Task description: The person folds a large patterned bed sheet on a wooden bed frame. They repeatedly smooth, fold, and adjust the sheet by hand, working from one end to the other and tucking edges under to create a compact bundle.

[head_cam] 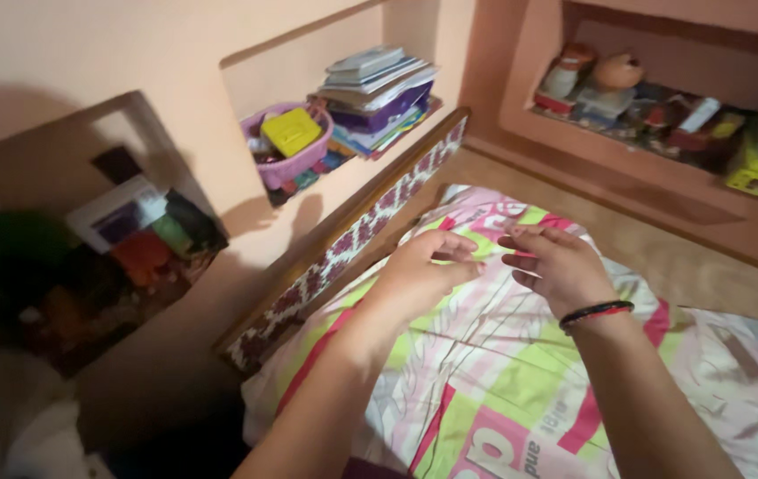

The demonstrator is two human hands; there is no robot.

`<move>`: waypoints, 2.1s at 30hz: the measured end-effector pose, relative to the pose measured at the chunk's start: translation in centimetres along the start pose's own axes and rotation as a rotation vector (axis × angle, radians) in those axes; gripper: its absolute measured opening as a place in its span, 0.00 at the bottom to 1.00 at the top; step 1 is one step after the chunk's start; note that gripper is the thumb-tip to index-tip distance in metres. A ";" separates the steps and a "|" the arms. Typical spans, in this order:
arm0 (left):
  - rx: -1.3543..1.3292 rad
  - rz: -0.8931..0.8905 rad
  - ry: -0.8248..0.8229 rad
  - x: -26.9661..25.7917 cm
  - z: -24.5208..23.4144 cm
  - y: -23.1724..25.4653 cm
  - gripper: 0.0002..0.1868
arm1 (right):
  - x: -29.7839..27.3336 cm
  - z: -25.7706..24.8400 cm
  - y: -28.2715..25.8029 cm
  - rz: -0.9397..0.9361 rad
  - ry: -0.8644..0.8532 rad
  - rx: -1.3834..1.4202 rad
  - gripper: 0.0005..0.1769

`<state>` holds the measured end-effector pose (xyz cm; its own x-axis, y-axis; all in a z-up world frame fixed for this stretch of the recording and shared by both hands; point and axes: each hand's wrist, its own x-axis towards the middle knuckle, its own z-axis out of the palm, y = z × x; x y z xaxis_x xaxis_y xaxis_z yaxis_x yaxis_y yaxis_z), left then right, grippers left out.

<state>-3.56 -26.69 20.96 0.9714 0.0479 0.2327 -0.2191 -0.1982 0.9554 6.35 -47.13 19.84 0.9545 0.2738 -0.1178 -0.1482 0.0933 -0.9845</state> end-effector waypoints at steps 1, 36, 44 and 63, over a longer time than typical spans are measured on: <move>-0.046 -0.027 -0.033 0.1 0.2 0.2 0.19 | -0.4 -0.4 -0.5 -0.033 -0.009 0.028 0.14; -0.419 0.033 -0.523 -17.3 11.2 12.0 0.13 | -37.6 -3.6 1.0 -0.194 0.689 0.126 0.15; -0.528 0.034 -0.630 -25.5 23.5 15.4 0.16 | -51.2 -10.5 0.8 -0.224 0.834 0.045 0.14; -0.558 -0.040 -0.853 -37.8 42.3 17.9 0.15 | -69.6 -22.0 5.9 -0.167 1.065 0.124 0.12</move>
<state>-40.34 -73.43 21.60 0.6730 -0.7121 0.1999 0.0148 0.2831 0.9590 -55.26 -86.68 19.36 0.6902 -0.7174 -0.0946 0.0362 0.1648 -0.9857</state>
